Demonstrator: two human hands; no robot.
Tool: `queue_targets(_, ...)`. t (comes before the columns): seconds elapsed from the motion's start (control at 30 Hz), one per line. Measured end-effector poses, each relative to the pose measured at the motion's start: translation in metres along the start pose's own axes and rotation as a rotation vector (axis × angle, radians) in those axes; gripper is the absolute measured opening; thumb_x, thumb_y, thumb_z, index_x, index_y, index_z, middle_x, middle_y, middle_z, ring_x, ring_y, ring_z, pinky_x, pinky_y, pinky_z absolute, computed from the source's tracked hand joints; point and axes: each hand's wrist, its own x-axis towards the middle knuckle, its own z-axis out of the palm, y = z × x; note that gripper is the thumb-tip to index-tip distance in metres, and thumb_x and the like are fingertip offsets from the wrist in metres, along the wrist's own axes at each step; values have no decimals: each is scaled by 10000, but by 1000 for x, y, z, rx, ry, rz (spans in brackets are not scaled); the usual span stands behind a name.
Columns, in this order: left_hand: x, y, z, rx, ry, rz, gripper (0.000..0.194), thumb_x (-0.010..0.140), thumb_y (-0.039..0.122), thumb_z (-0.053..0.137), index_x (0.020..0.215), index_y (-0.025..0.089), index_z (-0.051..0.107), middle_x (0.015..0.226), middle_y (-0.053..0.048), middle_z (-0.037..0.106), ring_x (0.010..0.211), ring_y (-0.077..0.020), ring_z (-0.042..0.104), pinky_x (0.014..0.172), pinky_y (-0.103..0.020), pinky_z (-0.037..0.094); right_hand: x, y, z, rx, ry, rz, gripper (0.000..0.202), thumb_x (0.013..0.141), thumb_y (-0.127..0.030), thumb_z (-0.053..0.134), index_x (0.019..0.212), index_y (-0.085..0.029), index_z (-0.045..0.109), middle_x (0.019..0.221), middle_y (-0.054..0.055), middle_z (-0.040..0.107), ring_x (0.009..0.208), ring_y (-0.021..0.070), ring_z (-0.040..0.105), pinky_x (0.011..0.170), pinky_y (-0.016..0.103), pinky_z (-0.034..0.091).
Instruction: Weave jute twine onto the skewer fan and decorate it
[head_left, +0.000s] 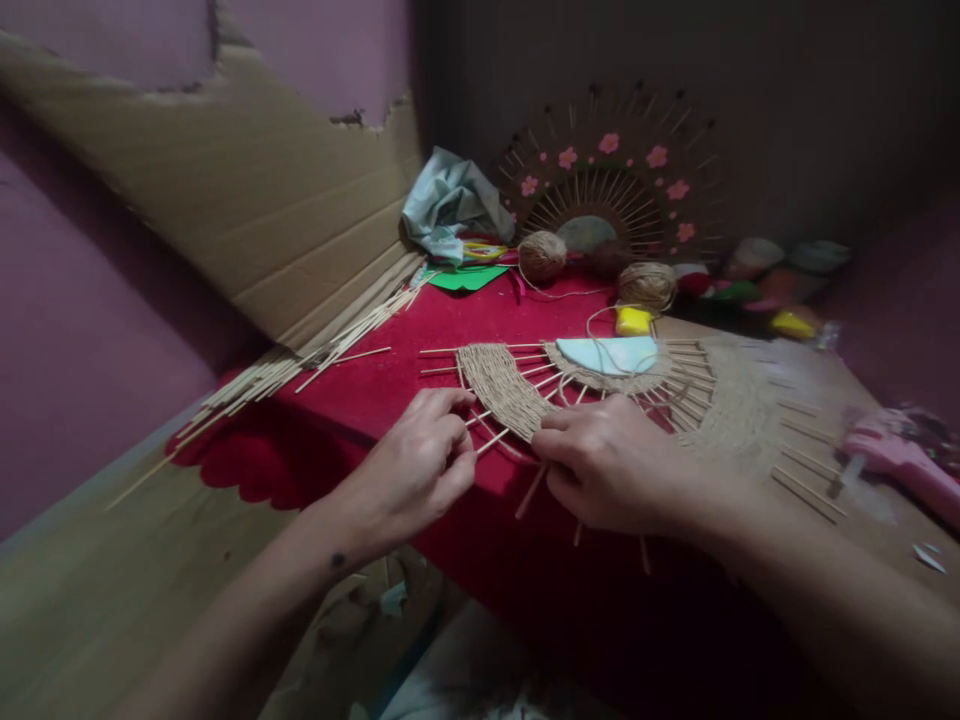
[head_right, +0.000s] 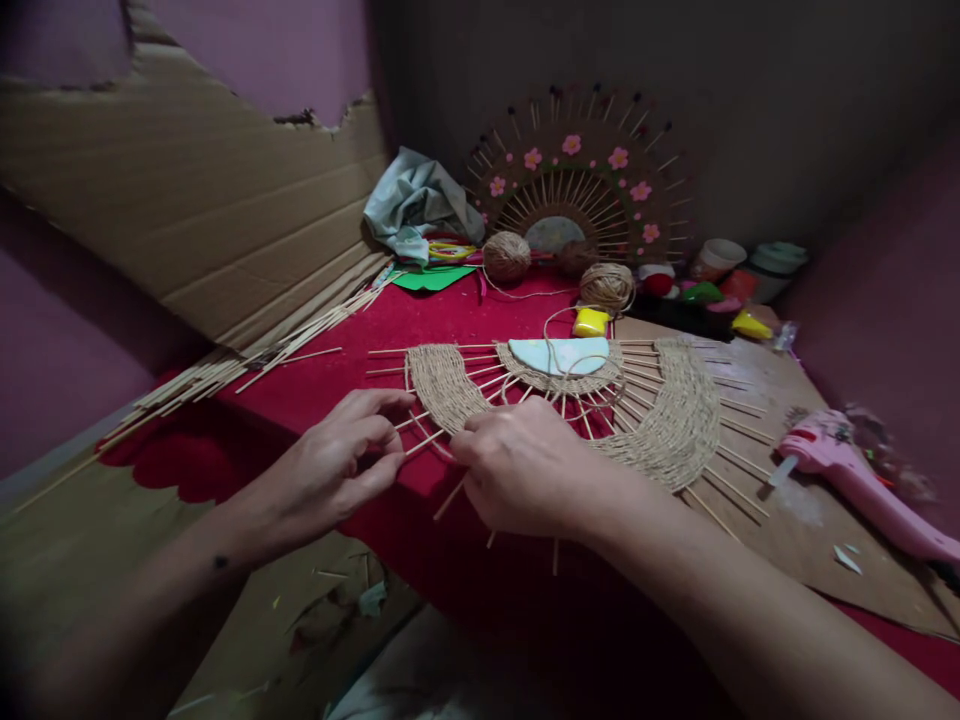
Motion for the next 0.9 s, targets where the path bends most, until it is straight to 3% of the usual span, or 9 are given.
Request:
queue_targets(0.2, -2, -5, 3, 30, 29, 22, 172, 858, 155, 435, 710, 143, 523, 1175, -152, 503, 1144, -245, 475, 935, -407, 441, -18, 7, -11, 10, -37, 17, 98, 707, -115, 456, 635, -167, 498, 655, 16, 553, 543, 94, 385, 507, 278, 202)
queue_targets(0.43, -5, -5, 7, 32, 13, 23, 76, 856, 140, 451, 865, 146, 527, 1170, -129, 495, 1195, -224, 428, 977, -398, 408, -42, 5, 6, 72, 28, 16, 104, 763, -102, 447, 707, -171, 501, 690, 17, 561, 586, 113, 407, 526, 272, 247)
queue_targets(0.63, -3, 13, 11, 3, 4, 77, 288, 873, 137, 460, 1154, 146, 523, 1305, -125, 421, 1243, -211, 390, 1036, -393, 375, -48, 5, 14, 146, 68, 13, 100, 775, -101, 459, 738, -160, 532, 706, 22, 564, 627, 124, 428, 567, 270, 304)
queue_targets(0.77, 0, 30, 16, -45, 22, 177, 263, 900, 111, 431, 1125, 140, 562, 1232, -111, 489, 1163, -179, 452, 1000, -341, 408, -50, 6, 13, 192, 68, 17, 97, 777, -105, 469, 763, -150, 554, 737, 32, 581, 650, 126, 454, 587, 271, 327)
queue_targets(0.9, 6, 40, 23, -48, -31, 248, 226, 904, 117, 426, 1055, 130, 594, 1120, -110, 545, 1056, -191, 486, 919, -348, 448, -53, 8, 8, 278, 39, 2, 127, 789, -107, 472, 803, -140, 593, 770, 46, 607, 686, 129, 501, 602, 261, 348)
